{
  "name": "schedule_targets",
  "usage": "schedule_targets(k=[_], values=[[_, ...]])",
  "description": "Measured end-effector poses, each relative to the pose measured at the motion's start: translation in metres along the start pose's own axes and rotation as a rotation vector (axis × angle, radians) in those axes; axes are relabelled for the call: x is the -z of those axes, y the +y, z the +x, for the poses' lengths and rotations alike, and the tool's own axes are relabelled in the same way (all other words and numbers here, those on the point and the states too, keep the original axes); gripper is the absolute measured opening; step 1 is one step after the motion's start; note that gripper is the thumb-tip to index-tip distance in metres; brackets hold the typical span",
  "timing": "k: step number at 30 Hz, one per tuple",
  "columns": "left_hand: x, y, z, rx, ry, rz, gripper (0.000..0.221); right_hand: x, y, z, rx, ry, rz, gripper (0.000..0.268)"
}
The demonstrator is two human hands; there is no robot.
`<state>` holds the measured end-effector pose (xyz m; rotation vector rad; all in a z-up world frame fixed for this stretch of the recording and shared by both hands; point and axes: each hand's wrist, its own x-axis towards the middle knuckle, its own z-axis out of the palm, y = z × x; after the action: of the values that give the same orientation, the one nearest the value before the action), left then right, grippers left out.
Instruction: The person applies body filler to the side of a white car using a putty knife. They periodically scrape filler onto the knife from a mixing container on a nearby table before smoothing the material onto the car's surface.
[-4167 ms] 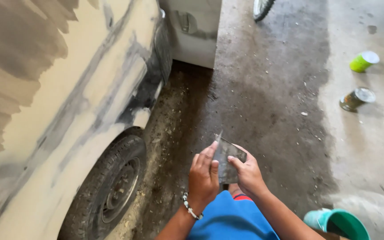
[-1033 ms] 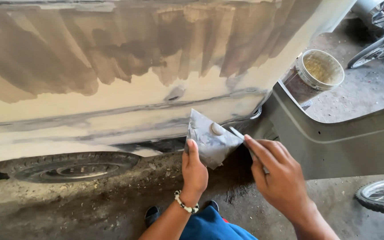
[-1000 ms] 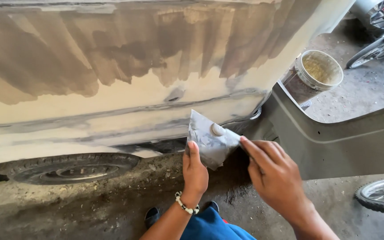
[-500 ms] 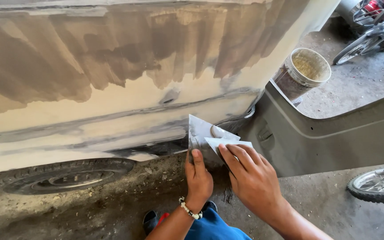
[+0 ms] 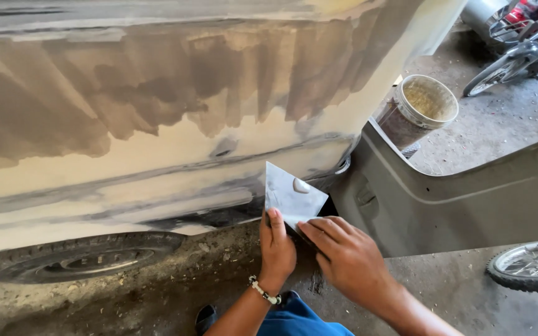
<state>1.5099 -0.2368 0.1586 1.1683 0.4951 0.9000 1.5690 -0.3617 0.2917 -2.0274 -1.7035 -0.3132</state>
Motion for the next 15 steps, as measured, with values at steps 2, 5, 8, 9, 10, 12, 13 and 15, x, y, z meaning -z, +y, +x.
schedule_targets(k=[2, 5, 8, 9, 10, 12, 13, 15], values=[[-0.001, -0.013, -0.004, 0.06, 0.041, -0.011, 0.064, 0.021, 0.014, 0.002, -0.046, -0.027, 0.091, 0.049], [-0.013, -0.018, 0.01, 0.128, 0.097, -0.094, 0.067, 0.055, 0.043, 0.019, -0.102, 0.071, 0.145, 0.048], [-0.015, -0.046, 0.008, 0.176, 0.159, -0.17, 0.067, 0.085, 0.077, 0.038, -0.114, 0.304, 0.077, 0.045], [-0.014, -0.06, 0.007, 0.189, 0.199, -0.18, 0.066, 0.095, 0.089, 0.045, -0.102, 0.43, 0.035, 0.043], [-0.02, -0.055, 0.007, 0.184, 0.191, -0.184, 0.066, 0.101, 0.103, 0.054, -0.099, 0.437, 0.028, 0.043], [-0.028, -0.044, 0.006, 0.326, 0.346, -0.256, 0.061, 0.112, 0.128, 0.073, 0.016, 0.617, -0.098, 0.044], [-0.022, -0.06, 0.0, 0.322, 0.337, -0.252, 0.061, 0.116, 0.138, 0.084, 0.012, 0.625, -0.102, 0.044], [-0.006, -0.091, -0.007, 0.169, 0.31, 0.06, 0.057, 0.124, 0.157, 0.108, 0.044, 0.715, -0.221, 0.047]])
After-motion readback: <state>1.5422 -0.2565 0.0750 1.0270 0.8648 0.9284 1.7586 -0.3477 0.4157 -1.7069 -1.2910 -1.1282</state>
